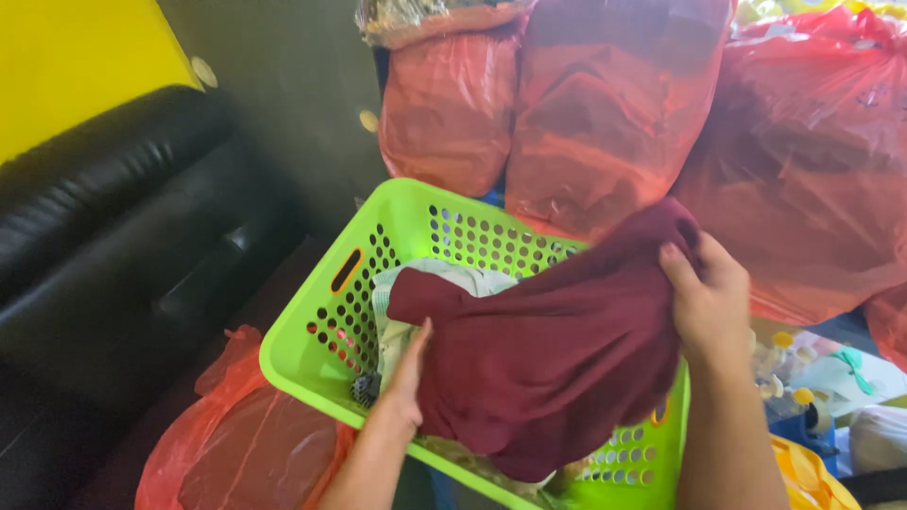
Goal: The person folds various pieces of clothing, including a maroon shirt, a white cloth, a patterned garment, a dark green shirt, a beige shirt, a blue shirt, and a black and white patterned shirt. They fold each item by hand and place it into a green laundry basket.
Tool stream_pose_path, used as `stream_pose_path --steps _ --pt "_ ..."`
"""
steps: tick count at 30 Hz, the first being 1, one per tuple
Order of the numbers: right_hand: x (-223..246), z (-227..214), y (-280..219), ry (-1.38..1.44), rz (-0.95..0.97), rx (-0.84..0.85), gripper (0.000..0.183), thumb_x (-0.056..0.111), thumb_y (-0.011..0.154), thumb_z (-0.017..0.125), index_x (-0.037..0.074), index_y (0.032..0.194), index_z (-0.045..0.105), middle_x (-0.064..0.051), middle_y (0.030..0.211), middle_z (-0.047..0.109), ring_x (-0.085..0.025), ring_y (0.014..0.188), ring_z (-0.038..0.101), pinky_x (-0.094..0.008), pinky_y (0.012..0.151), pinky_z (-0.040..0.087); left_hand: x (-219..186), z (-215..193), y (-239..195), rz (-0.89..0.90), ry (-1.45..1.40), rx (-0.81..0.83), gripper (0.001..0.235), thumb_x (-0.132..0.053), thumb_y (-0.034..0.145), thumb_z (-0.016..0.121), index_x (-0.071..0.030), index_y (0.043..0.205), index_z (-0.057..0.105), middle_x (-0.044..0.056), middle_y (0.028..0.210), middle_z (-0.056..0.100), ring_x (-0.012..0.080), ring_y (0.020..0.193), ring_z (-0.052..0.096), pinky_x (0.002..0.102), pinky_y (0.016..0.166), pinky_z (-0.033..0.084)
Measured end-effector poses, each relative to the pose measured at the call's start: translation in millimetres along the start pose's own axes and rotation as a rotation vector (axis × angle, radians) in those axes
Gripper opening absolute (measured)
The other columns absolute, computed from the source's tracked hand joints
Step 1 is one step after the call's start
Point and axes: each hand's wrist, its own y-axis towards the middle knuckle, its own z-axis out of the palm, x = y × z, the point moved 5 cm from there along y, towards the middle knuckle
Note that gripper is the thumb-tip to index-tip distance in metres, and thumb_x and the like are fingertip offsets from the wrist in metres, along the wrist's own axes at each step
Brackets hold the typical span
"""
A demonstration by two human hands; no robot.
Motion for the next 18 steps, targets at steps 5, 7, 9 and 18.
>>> stream_pose_path --steps 5,7,9,18 --pt "-45 58 48 -0.244 -0.17 0.18 0.035 0.02 0.099 0.069 0.002 0.128 0.065 -0.025 0.115 0.065 -0.04 0.11 0.058 -0.051 0.099 0.046 67 -29 61 0.123 0.282 0.39 0.082 -0.033 0.073 0.084 -0.013 0.148 0.056 0.021 0.143 0.062 0.0383 0.124 0.062 0.054 0.102 0.051" --pt "-59 82 38 -0.422 -0.147 0.363 0.052 0.027 0.097 0.067 -0.002 0.138 0.058 -0.036 0.129 0.061 -0.058 0.123 0.055 -0.063 0.107 0.041 90 -46 80 0.156 0.386 0.54 0.085 -0.02 0.072 0.097 -0.015 0.147 0.057 0.021 0.138 0.065 0.0382 0.119 0.065 0.055 0.101 0.054" --pt "-85 98 23 -0.783 0.069 0.641 0.07 0.041 0.099 0.061 0.023 0.16 0.031 -0.031 0.14 0.055 -0.056 0.127 0.055 -0.064 0.116 0.039 69 -78 116 0.163 0.19 0.099 0.065 -0.021 0.077 0.091 -0.007 0.136 0.066 0.024 0.118 0.074 0.0421 0.099 0.072 0.06 0.082 0.058" --pt "-35 66 -38 -0.783 0.076 0.822 0.049 0.028 0.086 0.078 0.019 0.133 0.071 -0.022 0.154 0.048 -0.054 0.127 0.057 -0.06 0.11 0.047 -15 -57 65 0.369 -0.316 0.237 0.051 -0.054 0.091 0.07 -0.01 0.118 0.073 0.014 0.112 0.076 0.0279 0.094 0.074 0.044 0.087 0.061"
